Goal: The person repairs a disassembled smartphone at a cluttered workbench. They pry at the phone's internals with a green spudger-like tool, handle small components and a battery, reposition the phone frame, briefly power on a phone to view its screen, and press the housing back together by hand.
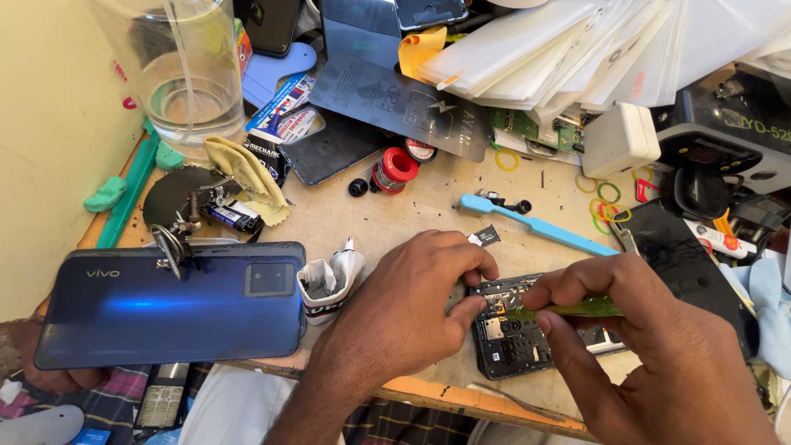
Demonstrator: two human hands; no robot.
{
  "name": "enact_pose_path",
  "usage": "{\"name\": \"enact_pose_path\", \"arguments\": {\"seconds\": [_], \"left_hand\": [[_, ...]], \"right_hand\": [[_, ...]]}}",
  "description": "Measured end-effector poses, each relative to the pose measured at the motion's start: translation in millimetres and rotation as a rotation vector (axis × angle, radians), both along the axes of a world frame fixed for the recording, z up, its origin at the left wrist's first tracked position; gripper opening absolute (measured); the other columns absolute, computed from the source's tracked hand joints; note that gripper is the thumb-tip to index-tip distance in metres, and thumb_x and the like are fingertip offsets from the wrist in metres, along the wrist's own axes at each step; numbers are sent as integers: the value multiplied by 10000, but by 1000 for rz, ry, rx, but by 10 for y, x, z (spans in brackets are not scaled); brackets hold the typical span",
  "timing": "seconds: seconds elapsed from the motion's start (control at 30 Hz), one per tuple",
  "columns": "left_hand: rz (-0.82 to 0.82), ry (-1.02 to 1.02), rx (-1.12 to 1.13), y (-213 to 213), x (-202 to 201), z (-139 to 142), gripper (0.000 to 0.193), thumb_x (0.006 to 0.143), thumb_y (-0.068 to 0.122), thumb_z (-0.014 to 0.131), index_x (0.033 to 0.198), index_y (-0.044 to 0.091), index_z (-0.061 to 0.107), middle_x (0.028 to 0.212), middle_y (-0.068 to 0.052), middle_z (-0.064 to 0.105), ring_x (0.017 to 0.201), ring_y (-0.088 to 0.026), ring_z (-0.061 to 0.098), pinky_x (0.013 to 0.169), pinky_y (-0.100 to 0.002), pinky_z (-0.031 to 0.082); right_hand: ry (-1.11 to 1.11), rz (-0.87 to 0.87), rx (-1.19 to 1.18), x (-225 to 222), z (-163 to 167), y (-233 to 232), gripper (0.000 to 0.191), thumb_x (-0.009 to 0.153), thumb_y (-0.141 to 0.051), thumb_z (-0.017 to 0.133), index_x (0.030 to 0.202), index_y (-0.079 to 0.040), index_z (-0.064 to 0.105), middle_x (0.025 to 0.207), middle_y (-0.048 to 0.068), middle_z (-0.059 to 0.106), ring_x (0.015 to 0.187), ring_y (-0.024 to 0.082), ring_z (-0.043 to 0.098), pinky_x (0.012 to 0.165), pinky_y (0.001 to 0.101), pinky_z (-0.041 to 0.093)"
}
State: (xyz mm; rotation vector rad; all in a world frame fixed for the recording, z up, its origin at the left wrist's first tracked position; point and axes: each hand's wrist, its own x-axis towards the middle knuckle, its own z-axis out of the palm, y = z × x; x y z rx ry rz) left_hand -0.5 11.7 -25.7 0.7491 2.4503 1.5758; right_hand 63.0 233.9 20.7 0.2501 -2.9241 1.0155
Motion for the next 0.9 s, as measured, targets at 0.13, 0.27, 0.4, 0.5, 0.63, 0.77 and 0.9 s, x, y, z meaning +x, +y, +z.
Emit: {"name": "enact_pose_path", "arguments": {"seconds": [0.13,0.27,0.4,0.5,0.63,0.77,0.9], "left_hand": [[-5,-6,-1,-6,-2,-17,203,791,95,754,980,58,691,881,-70,679,976,-275,650,859,-421,497],[6,19,-3,6,9,-26,204,786,102,761,974,56,694,894,-77,676,996,-285,641,875,-426,491],[38,49,-42,27,23,-23,155,769,105,770,906,65,710,893,-86,667,1018,-296,632,890,-434,485],[48,-10,-48,25,19,-16,124,762,129,785,851,74,719,891,-77,666,1014,-283,635,881,-424,490],[50,-51,-76,41,-12,-15,158,756,166,815,842,80,714,887,-61,669,984,-272,643,872,-423,491],[77,-3,-68,76,6,-27,179,746,167,829,831,81,698,871,-58,659,965,-278,639,857,-430,487],[87,-16,-85,83,29,-38,203,746,163,829,855,86,676,865,-60,637,928,-275,632,809,-431,489]], "right_hand": [[-18,-28,56,-1,-49,19,275,833,-75,780,1026,-73,584,1023,14,766,958,123,771,827,294,593],[55,-165,190,8,-91,-96,301,815,-188,824,997,-100,600,954,15,752,882,117,764,743,270,602],[129,-319,310,11,-83,-220,432,742,-316,884,965,-95,588,884,27,723,751,127,717,657,271,572],[236,80,147,-16,28,-238,336,790,-192,810,966,-83,546,972,67,750,886,168,759,712,289,567],[187,-148,282,-121,102,-352,416,754,-261,875,965,-87,562,847,38,737,752,168,755,634,301,561],[131,40,123,-168,204,-334,358,780,-213,787,985,-79,526,988,66,725,844,184,762,679,303,586],[141,2,290,-131,187,-377,347,812,-241,862,947,-111,570,812,28,732,752,160,782,643,313,572]]}}
